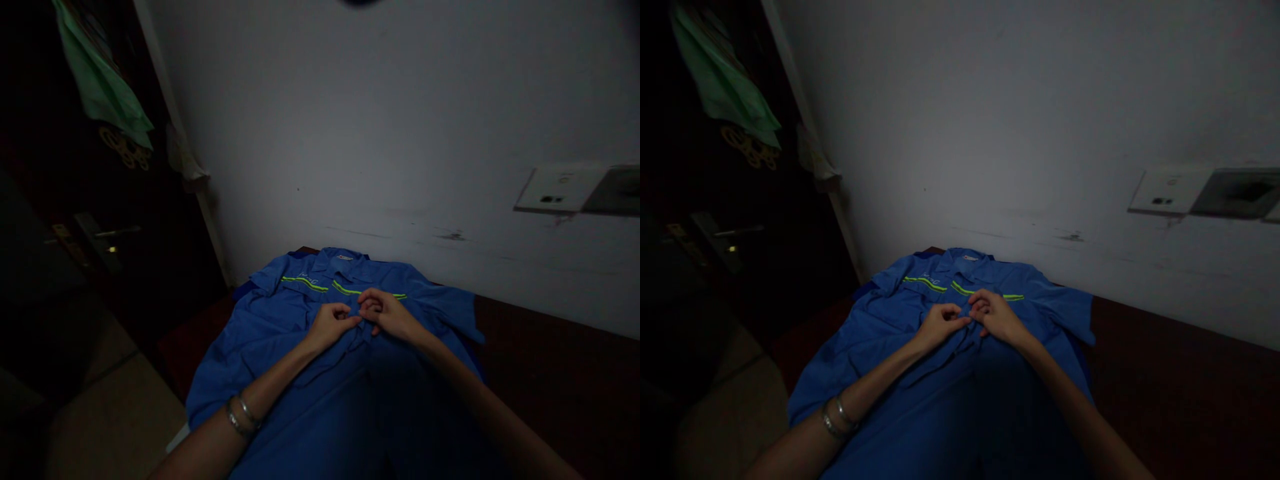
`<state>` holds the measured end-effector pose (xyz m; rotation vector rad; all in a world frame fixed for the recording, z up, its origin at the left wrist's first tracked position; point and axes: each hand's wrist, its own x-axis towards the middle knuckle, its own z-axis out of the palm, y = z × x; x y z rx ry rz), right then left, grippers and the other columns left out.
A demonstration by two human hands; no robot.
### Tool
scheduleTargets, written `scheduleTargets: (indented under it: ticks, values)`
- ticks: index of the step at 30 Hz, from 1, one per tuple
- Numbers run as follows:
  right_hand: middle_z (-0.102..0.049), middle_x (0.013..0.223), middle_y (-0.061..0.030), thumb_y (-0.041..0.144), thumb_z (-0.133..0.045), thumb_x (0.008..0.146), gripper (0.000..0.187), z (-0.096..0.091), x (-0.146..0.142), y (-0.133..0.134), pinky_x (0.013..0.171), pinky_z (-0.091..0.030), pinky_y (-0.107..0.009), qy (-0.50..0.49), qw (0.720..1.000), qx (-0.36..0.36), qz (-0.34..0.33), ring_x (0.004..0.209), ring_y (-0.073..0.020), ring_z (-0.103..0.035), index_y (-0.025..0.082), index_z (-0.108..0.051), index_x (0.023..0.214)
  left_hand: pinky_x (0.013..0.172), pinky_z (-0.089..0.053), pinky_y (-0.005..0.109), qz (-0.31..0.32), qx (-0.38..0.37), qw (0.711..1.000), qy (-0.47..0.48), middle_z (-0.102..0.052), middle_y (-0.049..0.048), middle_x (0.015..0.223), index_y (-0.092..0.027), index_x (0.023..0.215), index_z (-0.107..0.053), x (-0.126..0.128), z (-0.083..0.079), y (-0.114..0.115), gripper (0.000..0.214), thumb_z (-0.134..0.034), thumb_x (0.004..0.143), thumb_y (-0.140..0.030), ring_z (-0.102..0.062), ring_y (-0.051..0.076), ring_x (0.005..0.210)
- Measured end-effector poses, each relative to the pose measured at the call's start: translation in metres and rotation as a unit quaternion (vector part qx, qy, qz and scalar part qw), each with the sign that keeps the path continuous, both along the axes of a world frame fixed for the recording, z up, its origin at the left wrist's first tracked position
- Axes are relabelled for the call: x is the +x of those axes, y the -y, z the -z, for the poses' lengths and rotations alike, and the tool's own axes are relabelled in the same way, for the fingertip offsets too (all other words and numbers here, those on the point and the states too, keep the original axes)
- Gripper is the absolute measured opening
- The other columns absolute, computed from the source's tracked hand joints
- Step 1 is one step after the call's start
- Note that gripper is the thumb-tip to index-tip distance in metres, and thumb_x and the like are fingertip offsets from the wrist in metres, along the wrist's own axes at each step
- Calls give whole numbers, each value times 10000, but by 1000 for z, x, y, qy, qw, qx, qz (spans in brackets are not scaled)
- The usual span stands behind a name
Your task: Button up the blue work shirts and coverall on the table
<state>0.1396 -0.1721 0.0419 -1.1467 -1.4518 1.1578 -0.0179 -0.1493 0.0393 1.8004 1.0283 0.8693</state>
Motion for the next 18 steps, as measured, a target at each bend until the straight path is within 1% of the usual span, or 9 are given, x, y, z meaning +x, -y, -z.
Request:
scheduleTargets:
  ticks: [4, 8, 11, 14, 18]
  values:
    - [-435, 655, 34, 231, -551, 628, 223, 2, -1, -1, 376, -460, -204, 11, 1000, 13, 5, 540, -83, -453, 171, -485, 833, 469, -260, 195, -16, -21, 1000, 6, -494, -25, 533, -118, 655, -593, 0, 3, -2, 255, -657, 602, -359, -387, 73, 492]
    - [-435, 642, 35, 226, -541, 635, 200, 2, -1, -1, 340, -430, -184, 19, 1000, 15, 11, 516, -80, -445, 169, -464, 810, 475, -294, 194, -12, -70, 997, 34, -552, -4, 585, -112, 696, -604, -1, 5, -3, 268, -673, 583, -344, -436, 83, 508]
    - [-424, 628, 42, 230, -540, 631, 193, 1, -3, 0, 325, -415, -181, 27, 999, 13, 24, 497, -78, -437, 174, -454, 794, 485, -306, 190, -2, -100, 993, 59, -553, -8, 592, -108, 700, -602, -2, 4, -4, 264, -685, 565, -318, -443, 78, 512]
    - [-420, 639, 43, 246, -539, 628, 198, 1, -6, 2, 317, -398, -182, 32, 998, 21, 53, 494, -84, -442, 181, -451, 794, 483, -293, 180, 9, -112, 991, 76, -522, -31, 561, -106, 667, -591, -2, 3, -6, 238, -692, 547, -285, -419, 60, 498]
    - [-420, 630, 40, 237, -512, 646, 153, 2, -12, 4, 333, -363, -179, 63, 992, 61, 96, 484, -88, -436, 189, -455, 780, 480, -283, 179, 14, -131, 987, 89, -512, -41, 539, -104, 641, -583, -3, 2, -8, 226, -688, 532, -272, -406, 52, 479]
